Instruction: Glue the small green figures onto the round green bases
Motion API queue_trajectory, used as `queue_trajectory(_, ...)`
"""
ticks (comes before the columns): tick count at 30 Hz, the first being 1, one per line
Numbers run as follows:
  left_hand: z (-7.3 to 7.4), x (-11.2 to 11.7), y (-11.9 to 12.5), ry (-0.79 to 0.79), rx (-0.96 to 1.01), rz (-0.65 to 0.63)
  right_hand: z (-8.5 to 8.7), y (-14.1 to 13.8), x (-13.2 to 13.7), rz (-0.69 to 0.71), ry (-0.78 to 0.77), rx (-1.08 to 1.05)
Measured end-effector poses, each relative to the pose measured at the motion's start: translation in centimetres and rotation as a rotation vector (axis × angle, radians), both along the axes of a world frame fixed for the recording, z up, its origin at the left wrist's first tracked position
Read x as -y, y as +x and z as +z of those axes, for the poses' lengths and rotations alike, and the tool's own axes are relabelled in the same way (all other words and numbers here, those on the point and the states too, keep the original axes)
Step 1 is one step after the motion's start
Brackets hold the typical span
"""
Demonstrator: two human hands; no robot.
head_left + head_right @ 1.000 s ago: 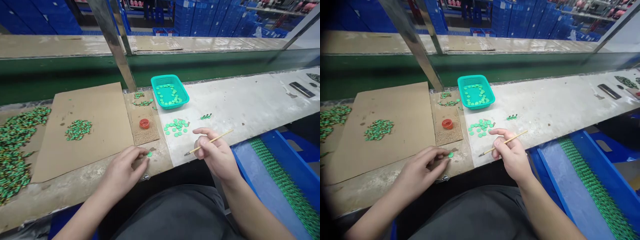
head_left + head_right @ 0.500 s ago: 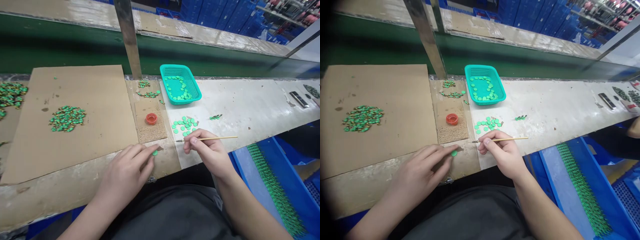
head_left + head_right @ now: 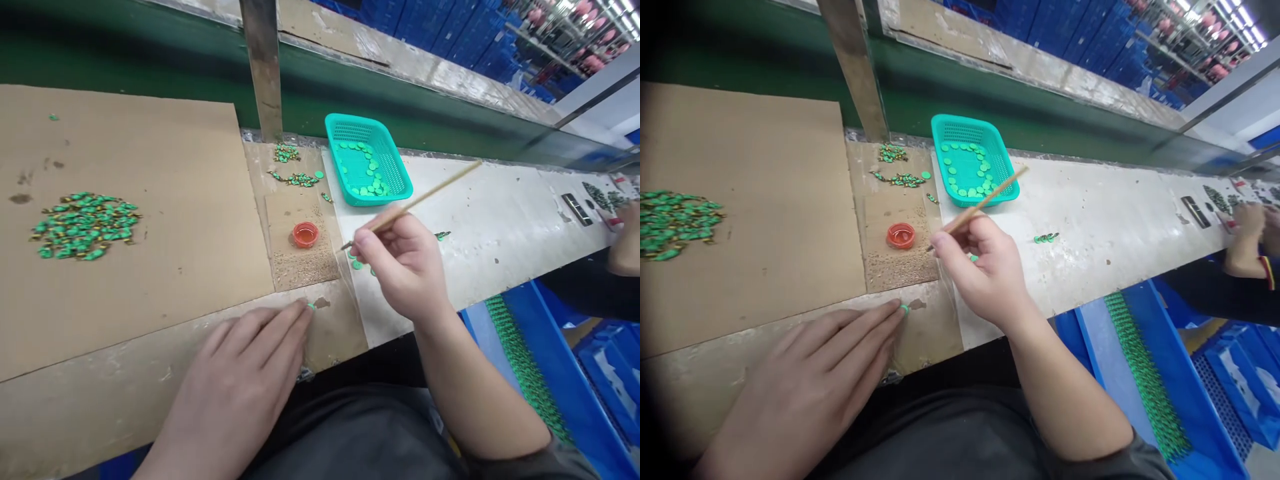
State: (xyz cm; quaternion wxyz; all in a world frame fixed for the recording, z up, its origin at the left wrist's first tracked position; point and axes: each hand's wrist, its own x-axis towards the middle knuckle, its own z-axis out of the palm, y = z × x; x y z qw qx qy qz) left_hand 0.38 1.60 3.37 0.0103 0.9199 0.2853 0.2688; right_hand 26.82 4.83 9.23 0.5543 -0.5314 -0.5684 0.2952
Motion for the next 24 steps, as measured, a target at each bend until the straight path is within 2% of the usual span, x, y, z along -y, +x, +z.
queue_trajectory(2, -0.4, 0.7, -0.2, 0.037, -0.011, 0.021, -0.4, -0.8, -1.9, -0.004, 0.093, 0.104)
queue_trajectory(7, -1.4, 1.1, -0.3, -0.079, 0.046, 0.053, -1.8, -1.9, -4.9, -0.017, 0.192, 0.154)
queue_trajectory(10, -1.4, 0.5, 0.3, -0.03, -0.02, 0.028, -2.4, -1.9, -5.2, 0.006, 0.224, 0.19)
queue_trajectory(15, -0.7, -0.3, 1.1, 0.068, -0.023, 0.054, -3.0, -2.0, -5.2, 0.025, 0.272, 0.394)
queue_trajectory(18, -1.6, 0.5, 0.2, 0.067, 0.064, -0.021, -3.3, -2.1, -5.2, 0.03, 0.282, 0.472)
queue_trajectory(20, -2.6, 1.3, -0.5, -0.002, 0.123, -0.051, -3.4, -2.1, -5.2, 0.031, 0.274, 0.522)
queue_trajectory(24, -3.6, 2.1, -1.0, -0.099, 0.177, -0.029, -3.5, -2.0, -5.3, 0.038, 0.282, 0.566)
